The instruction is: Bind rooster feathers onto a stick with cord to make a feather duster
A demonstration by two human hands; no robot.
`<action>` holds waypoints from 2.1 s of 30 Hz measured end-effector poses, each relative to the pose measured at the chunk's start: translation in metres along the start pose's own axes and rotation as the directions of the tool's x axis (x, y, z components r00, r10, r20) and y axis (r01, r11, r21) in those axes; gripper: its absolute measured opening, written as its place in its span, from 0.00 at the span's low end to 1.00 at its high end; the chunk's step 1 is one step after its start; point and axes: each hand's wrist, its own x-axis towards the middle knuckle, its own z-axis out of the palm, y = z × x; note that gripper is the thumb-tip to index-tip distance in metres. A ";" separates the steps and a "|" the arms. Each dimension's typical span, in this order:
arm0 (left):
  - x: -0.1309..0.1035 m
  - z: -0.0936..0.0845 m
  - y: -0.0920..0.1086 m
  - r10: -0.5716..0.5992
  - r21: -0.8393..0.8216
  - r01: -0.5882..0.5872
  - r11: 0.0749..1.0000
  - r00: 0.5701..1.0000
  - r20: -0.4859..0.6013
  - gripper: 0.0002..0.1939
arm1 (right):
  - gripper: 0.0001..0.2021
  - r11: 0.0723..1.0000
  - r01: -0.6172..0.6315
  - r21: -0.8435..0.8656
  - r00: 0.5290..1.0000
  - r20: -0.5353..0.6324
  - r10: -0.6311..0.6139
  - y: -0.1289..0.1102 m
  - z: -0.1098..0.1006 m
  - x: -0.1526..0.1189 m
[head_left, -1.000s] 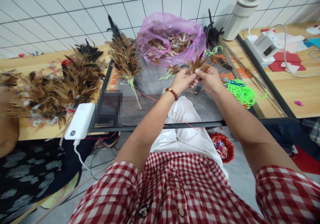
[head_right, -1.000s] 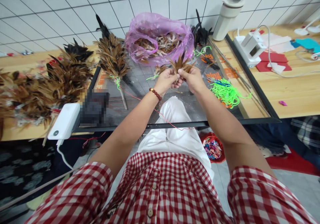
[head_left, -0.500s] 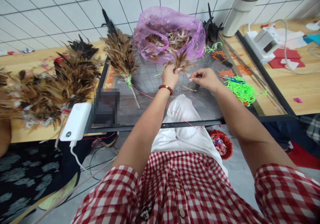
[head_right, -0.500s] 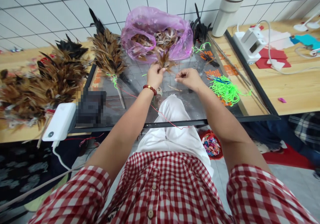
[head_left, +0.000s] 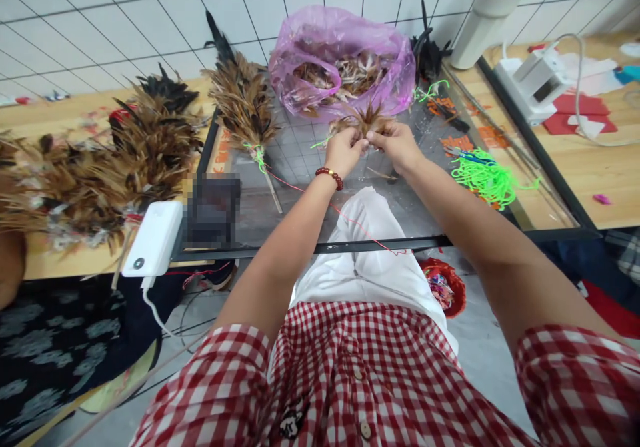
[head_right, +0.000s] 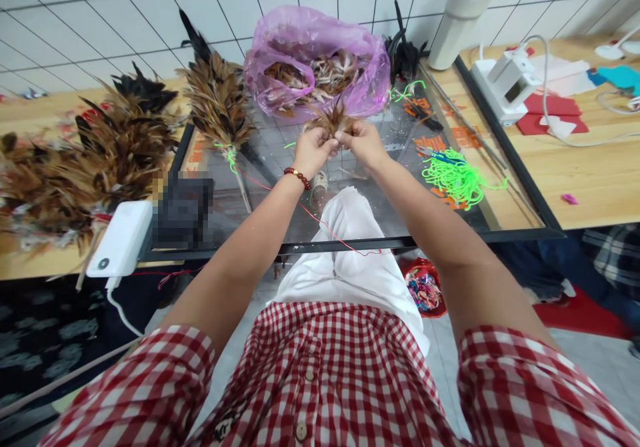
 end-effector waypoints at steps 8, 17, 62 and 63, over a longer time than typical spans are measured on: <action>-0.014 -0.023 0.028 -0.183 -0.171 0.248 0.954 0.929 0.322 0.06 | 0.23 0.997 0.076 -0.018 0.996 -0.036 -0.076 0.013 -0.003 -0.001; -0.012 -0.007 0.021 -0.205 -0.245 0.212 0.946 0.977 0.057 0.12 | 0.18 0.979 -0.069 -0.192 0.978 0.180 0.105 -0.013 -0.033 -0.006; -0.025 0.002 0.023 -0.189 -0.221 0.185 0.957 0.982 0.002 0.07 | 0.26 0.997 -0.006 -0.075 0.999 -0.041 0.003 -0.006 -0.002 -0.020; -0.025 0.003 0.023 -0.185 -0.211 0.181 0.961 0.983 -0.003 0.06 | 0.25 0.997 -0.010 -0.076 0.999 -0.045 0.006 -0.005 -0.003 -0.020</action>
